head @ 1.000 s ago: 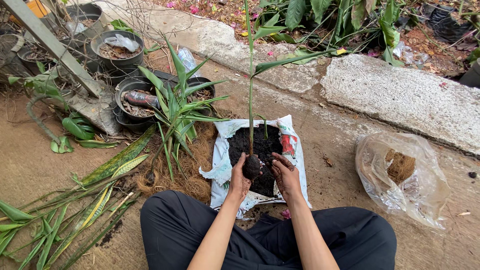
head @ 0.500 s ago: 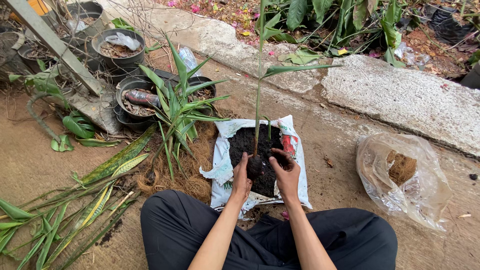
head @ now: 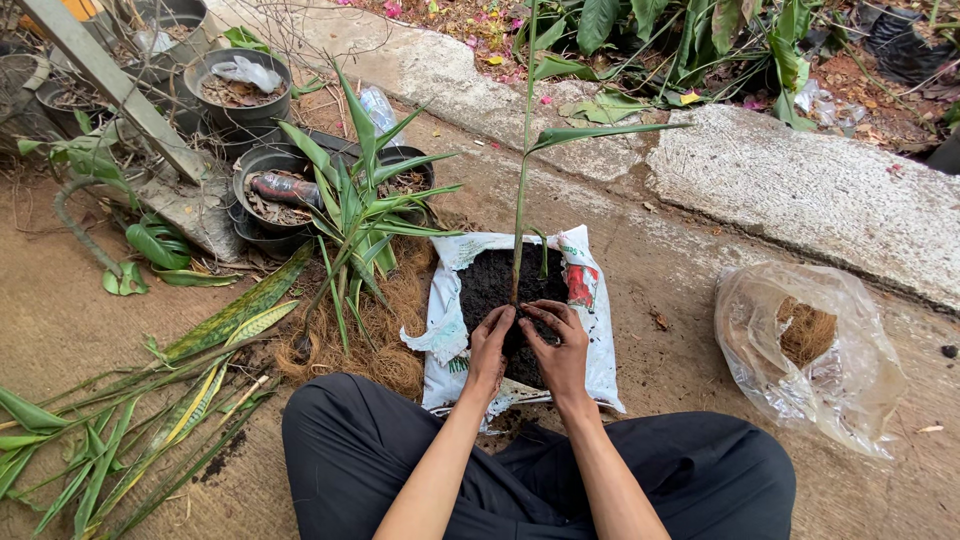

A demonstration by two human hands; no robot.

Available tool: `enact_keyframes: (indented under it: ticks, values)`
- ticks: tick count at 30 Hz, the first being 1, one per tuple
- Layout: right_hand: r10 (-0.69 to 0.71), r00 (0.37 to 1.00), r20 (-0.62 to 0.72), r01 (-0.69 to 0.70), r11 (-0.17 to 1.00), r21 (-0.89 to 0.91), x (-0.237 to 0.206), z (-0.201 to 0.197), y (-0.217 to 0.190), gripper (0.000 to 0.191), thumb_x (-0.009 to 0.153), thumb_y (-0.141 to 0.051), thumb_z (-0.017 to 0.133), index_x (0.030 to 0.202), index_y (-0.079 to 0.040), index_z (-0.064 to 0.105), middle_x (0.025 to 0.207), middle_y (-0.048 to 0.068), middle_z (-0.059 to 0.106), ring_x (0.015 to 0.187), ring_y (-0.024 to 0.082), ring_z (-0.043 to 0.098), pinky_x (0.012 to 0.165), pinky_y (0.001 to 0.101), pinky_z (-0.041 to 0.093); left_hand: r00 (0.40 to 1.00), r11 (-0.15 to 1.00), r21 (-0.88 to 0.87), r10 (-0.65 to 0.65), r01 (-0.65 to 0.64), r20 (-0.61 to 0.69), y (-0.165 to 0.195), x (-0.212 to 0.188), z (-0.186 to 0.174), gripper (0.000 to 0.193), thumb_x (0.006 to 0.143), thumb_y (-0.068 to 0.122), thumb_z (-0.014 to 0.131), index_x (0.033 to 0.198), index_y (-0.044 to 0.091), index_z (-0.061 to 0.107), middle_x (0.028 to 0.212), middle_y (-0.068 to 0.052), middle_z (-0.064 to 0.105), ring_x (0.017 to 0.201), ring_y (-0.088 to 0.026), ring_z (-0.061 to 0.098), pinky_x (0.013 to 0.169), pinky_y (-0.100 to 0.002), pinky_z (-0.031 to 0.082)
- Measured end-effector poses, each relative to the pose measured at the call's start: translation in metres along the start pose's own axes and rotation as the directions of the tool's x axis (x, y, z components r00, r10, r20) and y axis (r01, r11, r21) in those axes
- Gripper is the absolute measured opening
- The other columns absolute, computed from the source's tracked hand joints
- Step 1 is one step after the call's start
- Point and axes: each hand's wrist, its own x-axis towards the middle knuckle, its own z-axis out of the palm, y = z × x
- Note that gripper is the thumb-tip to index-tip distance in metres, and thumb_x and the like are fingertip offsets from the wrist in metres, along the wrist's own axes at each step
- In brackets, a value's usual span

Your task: The person sits on the ground and packs soil around the roots of a small plant held in their hands. They repeatedly add soil from a nearby bag and press it firmly around the root ball to secure the plant.

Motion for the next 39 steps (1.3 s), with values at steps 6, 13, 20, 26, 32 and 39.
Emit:
enact_keyframes:
  ticks: [6, 13, 20, 26, 32, 39]
  values:
    - [-0.026, 1.0, 0.002, 0.026, 0.999, -0.026, 0.0, -0.001, 0.0, 0.025, 0.084, -0.007, 0.081, 0.109, -0.005, 0.079, 0.113, 0.01, 0.073, 0.105, 0.024, 0.071, 0.091, 0.0339, 0.057, 1.0, 0.999, -0.027, 0.02, -0.02, 0.018, 0.003, -0.002, 0.002, 0.04, 0.096, 0.036, 0.07, 0.12, 0.003, 0.071, 0.108, -0.003, 0.073, 0.1, -0.011, 0.066, 0.089, -0.026, 0.051]
    - [0.252, 0.96, 0.124, -0.28, 0.897, 0.342, 0.003, -0.007, 0.016, 0.036, 0.088, -0.016, 0.079, 0.121, -0.002, 0.072, 0.129, 0.009, 0.068, 0.118, 0.021, 0.065, 0.102, 0.0355, 0.053, 0.999, 0.995, 0.101, 0.014, -0.019, 0.047, 0.001, 0.0, -0.005, 0.064, 0.1, 0.061, 0.045, 0.12, 0.006, 0.071, 0.105, -0.008, 0.074, 0.099, -0.016, 0.07, 0.092, -0.029, 0.053]
    - [0.221, 0.948, 0.229, -0.295, 0.881, 0.369, -0.003, 0.009, 0.038, 0.043, 0.098, -0.019, 0.066, 0.137, 0.0, 0.059, 0.14, 0.01, 0.06, 0.131, 0.02, 0.055, 0.11, 0.0341, 0.044, 0.99, 0.956, -0.284, -0.035, 0.073, 0.136, -0.005, 0.003, 0.0, 0.075, 0.103, 0.067, 0.037, 0.121, 0.0, 0.067, 0.109, -0.01, 0.073, 0.101, -0.019, 0.069, 0.091, -0.033, 0.057]
    - [0.397, 0.916, 0.065, -0.398, 0.869, 0.294, 0.002, -0.005, 0.067, 0.034, 0.107, -0.029, 0.052, 0.122, -0.006, 0.073, 0.128, 0.006, 0.073, 0.122, 0.016, 0.065, 0.11, 0.0299, 0.046, 0.995, 0.978, -0.192, -0.07, 0.083, 0.075, 0.0, 0.001, -0.001, 0.074, 0.1, 0.067, 0.039, 0.123, 0.001, 0.064, 0.102, -0.01, 0.072, 0.089, -0.019, 0.072, 0.079, -0.034, 0.061]
    - [0.346, 0.938, 0.011, -0.325, 0.871, 0.368, 0.003, -0.019, 0.08, 0.036, 0.104, -0.021, 0.077, 0.085, 0.005, 0.06, 0.127, 0.016, 0.078, 0.112, 0.021, 0.065, 0.101, 0.0342, 0.049, 0.998, 0.998, -0.059, -0.009, 0.012, 0.061, 0.002, 0.0, -0.003, 0.073, 0.1, 0.064, 0.046, 0.126, -0.002, 0.064, 0.097, -0.01, 0.072, 0.081, -0.018, 0.072, 0.075, -0.032, 0.06]
    - [0.356, 0.876, 0.325, -0.468, 0.788, 0.399, 0.006, -0.008, 0.052, 0.039, 0.094, -0.024, 0.07, 0.127, -0.004, 0.07, 0.132, 0.009, 0.07, 0.122, 0.016, 0.063, 0.109, 0.0317, 0.045, 0.988, 0.984, -0.174, -0.008, 0.035, 0.153, -0.006, 0.004, -0.004, 0.073, 0.103, 0.064, 0.044, 0.12, -0.003, 0.066, 0.096, -0.01, 0.072, 0.08, -0.017, 0.071, 0.072, -0.033, 0.061]
